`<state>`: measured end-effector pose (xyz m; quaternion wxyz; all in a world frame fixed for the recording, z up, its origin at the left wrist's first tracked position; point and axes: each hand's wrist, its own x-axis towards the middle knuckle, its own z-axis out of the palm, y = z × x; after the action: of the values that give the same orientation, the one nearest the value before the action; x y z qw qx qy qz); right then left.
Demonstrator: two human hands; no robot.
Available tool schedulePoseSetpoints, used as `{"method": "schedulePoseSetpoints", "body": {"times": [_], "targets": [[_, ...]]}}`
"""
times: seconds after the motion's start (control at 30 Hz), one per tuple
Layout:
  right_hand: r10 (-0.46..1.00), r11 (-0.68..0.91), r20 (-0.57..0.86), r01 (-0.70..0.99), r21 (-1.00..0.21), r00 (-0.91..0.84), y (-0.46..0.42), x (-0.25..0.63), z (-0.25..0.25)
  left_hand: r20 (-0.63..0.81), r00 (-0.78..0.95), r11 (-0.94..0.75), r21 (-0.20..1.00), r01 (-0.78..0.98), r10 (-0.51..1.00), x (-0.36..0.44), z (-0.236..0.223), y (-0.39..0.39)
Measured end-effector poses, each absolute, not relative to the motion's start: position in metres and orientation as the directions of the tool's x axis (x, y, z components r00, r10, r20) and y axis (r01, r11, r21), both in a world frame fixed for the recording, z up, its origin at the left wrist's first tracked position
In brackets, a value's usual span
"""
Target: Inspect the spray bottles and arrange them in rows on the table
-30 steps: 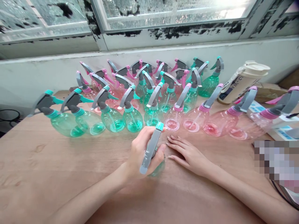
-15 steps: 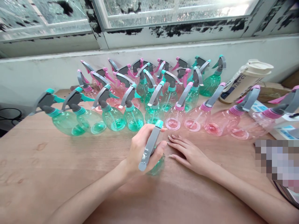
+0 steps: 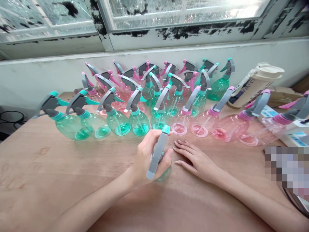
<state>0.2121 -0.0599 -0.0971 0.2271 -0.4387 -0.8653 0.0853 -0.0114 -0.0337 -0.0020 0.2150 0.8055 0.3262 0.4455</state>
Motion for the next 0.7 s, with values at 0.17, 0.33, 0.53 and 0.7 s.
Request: {"method": "schedulePoseSetpoints", "body": {"times": [0.17,0.33,0.53,0.7], "targets": [[0.799,0.598,0.334,0.712,-0.367,-0.499,-0.0603,0.2124,-0.0976,0.579,0.399,-0.7,0.64,0.317,0.711,-0.0116,-0.0042,-0.0334],[0.799,0.599,0.34,0.706,-0.379,-0.496,-0.0604,0.2122,-0.0971,0.555,0.405,-0.682,0.656,0.323,0.726,-0.0118,-0.0042,-0.0341],[0.801,0.596,0.353,0.7,-0.394,-0.484,-0.0607,0.2117,-0.0958,0.565,0.399,-0.688,0.647,0.328,0.722,-0.0119,-0.0037,-0.0345],[0.801,0.597,0.333,0.706,-0.381,-0.498,-0.0605,0.2119,-0.096,0.562,0.407,-0.689,0.648,0.325,0.72,-0.0114,0.0006,-0.0345]]}}
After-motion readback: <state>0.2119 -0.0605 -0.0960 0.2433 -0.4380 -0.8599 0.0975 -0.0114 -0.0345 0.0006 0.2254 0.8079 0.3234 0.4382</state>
